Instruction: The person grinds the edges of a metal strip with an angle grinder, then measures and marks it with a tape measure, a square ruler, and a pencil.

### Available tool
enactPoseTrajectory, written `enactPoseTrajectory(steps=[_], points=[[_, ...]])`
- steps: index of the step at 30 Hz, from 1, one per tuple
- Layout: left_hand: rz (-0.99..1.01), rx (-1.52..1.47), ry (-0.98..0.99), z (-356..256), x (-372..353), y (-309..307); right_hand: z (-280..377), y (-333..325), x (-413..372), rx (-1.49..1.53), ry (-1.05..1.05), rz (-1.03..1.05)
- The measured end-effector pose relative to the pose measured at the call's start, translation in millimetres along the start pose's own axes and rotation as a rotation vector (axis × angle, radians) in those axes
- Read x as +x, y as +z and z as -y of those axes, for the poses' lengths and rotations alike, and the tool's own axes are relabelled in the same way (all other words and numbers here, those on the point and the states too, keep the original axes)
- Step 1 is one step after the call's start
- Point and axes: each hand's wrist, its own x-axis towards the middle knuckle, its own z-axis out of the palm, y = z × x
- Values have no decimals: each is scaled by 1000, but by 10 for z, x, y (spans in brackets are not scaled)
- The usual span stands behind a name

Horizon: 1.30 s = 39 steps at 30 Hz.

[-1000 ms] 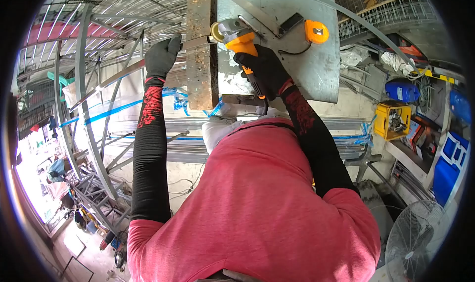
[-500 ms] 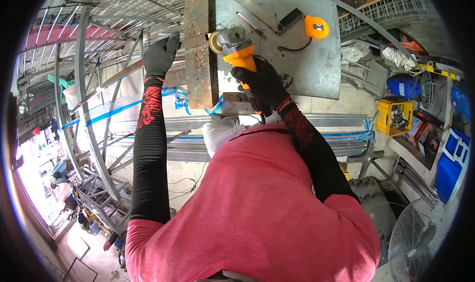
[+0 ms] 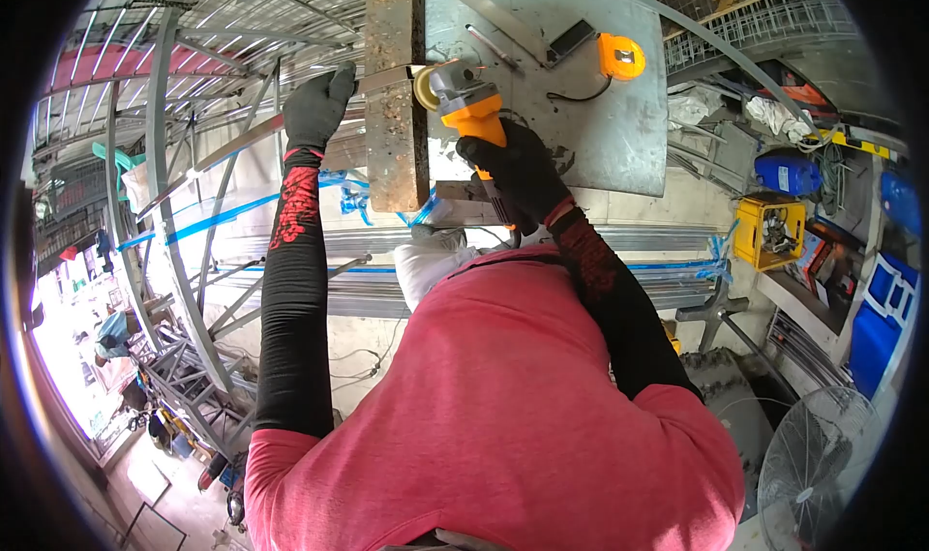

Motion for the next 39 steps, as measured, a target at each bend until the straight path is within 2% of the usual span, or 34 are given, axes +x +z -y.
enactPoseTrajectory(steps=[6, 8, 12, 15, 18, 20, 22, 23, 25, 27, 30, 36, 39], points=[[-26, -1, 13, 13, 10, 30, -23, -36, 50, 113, 12, -12], [-30, 1, 19, 29, 21, 52, 86, 32, 30, 32, 7, 24], [-47, -1, 35, 75, 18, 87, 88, 74, 7, 54, -30, 33], [-66, -14, 42, 67, 10, 77, -19, -59, 18, -38, 11, -34], [-82, -11, 42, 18, -6, 49, -108, -146, 42, 30, 44, -52], [-89, -6, 35, -26, -39, 28, -163, -152, 64, 225, 98, -53], [-216, 5, 88, -49, -75, 48, -157, -172, 143, 230, 93, -26], [-215, 4, 90, -61, -80, 57, -160, -175, 163, 234, 88, 1], [-356, -32, 195, -24, -85, 115, -88, -118, 176, 292, 107, 11], [-356, -34, 197, 6, -80, 138, -83, -96, 186, 347, 128, 29], [-331, -24, 190, 41, -88, 126, -134, -113, 121, 181, 30, 17], [-334, -9, 234, 47, -151, 127, -187, -225, -115, 134, 177, 7], [-389, -19, 304, 18, -216, 157, -103, -265, -149, 300, 116, -23]])
